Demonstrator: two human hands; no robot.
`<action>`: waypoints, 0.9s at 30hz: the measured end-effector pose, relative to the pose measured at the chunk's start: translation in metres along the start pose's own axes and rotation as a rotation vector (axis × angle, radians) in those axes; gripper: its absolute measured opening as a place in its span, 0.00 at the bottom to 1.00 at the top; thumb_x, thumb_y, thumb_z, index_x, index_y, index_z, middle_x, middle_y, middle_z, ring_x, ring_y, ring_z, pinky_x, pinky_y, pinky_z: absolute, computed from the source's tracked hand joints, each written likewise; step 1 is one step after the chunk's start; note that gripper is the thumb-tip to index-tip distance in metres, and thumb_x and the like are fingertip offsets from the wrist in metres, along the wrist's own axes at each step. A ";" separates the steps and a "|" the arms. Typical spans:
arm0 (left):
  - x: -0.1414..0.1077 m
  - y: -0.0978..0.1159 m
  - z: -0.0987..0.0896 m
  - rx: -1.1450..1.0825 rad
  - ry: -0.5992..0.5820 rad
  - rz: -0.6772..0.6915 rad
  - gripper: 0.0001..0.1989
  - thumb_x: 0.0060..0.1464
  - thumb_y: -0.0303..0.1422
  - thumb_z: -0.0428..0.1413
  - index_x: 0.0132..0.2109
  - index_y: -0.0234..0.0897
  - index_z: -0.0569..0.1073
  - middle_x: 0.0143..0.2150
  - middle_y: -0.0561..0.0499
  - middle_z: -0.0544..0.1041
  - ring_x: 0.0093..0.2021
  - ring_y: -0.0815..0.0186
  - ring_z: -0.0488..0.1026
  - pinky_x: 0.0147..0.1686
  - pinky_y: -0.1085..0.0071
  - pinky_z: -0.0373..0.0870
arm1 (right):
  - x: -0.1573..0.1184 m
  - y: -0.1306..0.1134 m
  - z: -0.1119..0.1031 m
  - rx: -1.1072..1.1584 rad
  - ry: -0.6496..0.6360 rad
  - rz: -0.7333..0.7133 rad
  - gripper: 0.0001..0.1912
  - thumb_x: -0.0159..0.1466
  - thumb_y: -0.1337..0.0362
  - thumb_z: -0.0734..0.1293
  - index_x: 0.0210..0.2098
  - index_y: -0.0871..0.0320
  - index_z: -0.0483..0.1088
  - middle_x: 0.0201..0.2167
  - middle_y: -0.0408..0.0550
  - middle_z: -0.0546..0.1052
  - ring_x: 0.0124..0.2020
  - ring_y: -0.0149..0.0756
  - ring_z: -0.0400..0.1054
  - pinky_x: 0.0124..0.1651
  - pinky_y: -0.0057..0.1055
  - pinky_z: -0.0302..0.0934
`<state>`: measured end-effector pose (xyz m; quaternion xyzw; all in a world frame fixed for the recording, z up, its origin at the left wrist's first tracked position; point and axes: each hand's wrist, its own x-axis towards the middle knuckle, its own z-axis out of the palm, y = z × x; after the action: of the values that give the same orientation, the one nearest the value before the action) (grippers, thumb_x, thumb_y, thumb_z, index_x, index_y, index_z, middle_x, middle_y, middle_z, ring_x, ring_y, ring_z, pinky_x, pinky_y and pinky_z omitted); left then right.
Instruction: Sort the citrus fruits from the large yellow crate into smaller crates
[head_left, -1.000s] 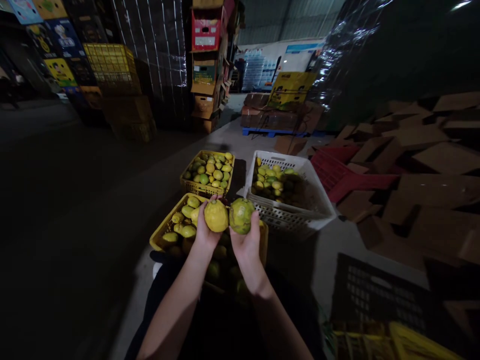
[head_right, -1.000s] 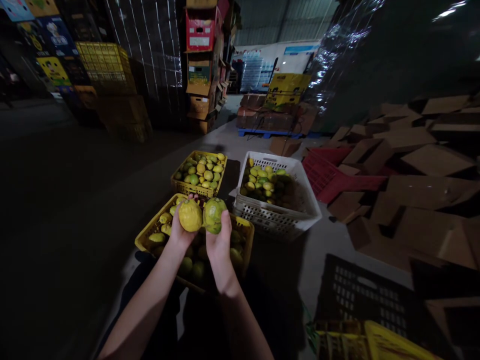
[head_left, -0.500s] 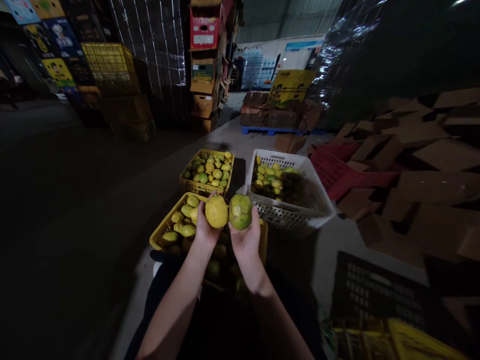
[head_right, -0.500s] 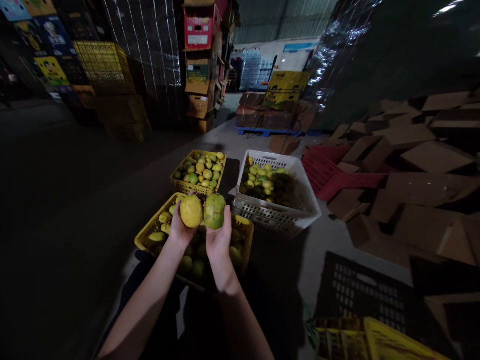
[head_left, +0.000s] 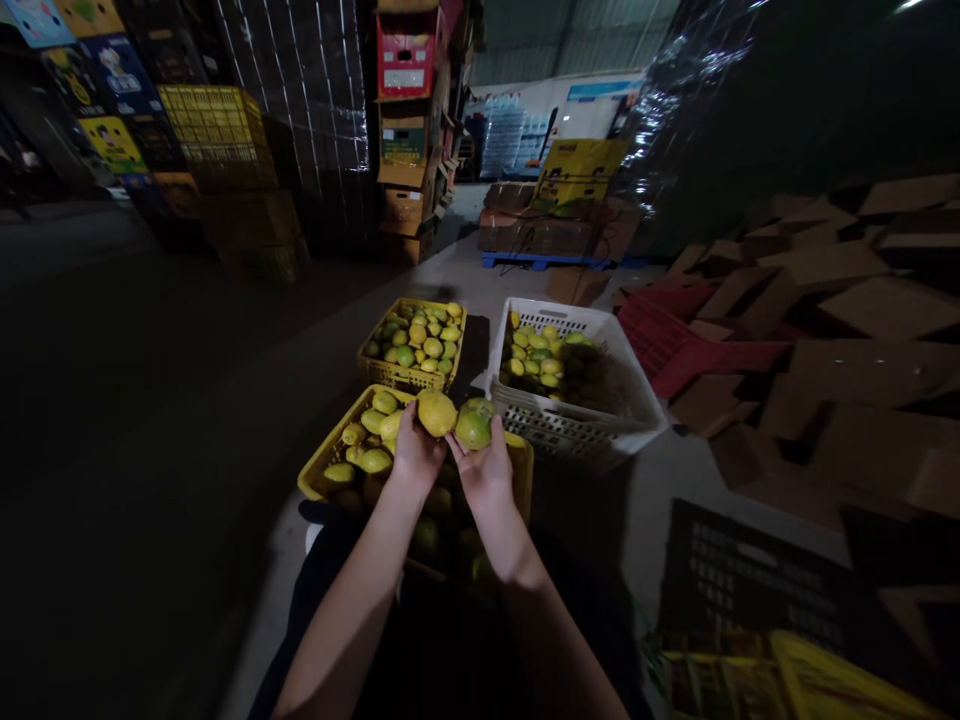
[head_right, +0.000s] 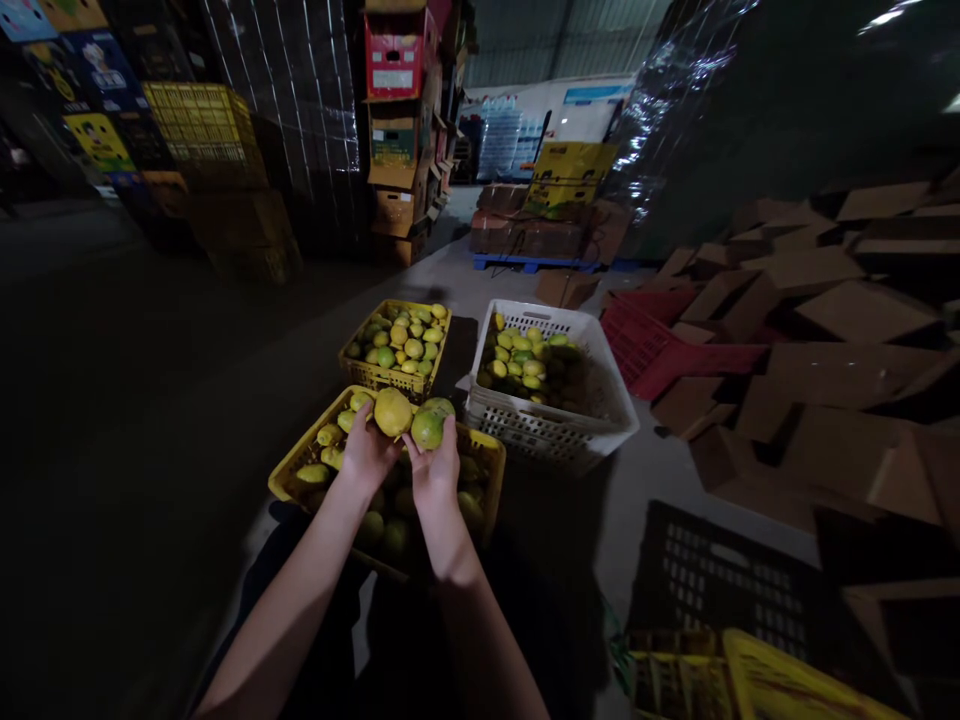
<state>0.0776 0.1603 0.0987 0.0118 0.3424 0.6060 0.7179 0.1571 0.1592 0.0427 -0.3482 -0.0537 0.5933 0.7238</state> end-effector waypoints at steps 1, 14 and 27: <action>-0.001 0.000 0.000 0.007 0.004 -0.007 0.16 0.70 0.38 0.46 0.50 0.36 0.76 0.39 0.49 0.82 0.45 0.63 0.79 0.50 0.69 0.75 | 0.001 0.000 -0.001 0.001 -0.007 -0.002 0.13 0.64 0.50 0.69 0.40 0.51 0.77 0.45 0.45 0.84 0.57 0.43 0.75 0.54 0.45 0.74; 0.000 0.001 -0.004 -0.051 -0.159 0.058 0.15 0.67 0.37 0.52 0.52 0.37 0.78 0.41 0.47 0.83 0.38 0.64 0.81 0.40 0.71 0.78 | -0.015 -0.025 0.014 0.110 -0.046 0.093 0.10 0.63 0.53 0.69 0.38 0.51 0.77 0.36 0.42 0.85 0.38 0.37 0.79 0.38 0.33 0.75; -0.018 0.006 -0.006 -0.101 -0.222 0.131 0.12 0.56 0.34 0.59 0.26 0.39 0.68 0.26 0.54 0.75 0.26 0.68 0.74 0.35 0.70 0.77 | -0.034 -0.042 0.016 -0.125 -0.241 0.047 0.19 0.55 0.41 0.68 0.23 0.48 0.72 0.22 0.46 0.75 0.34 0.45 0.75 0.40 0.43 0.75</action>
<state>0.0693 0.1435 0.1054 0.0650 0.2283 0.6628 0.7102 0.1737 0.1339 0.0897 -0.3201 -0.1688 0.6432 0.6748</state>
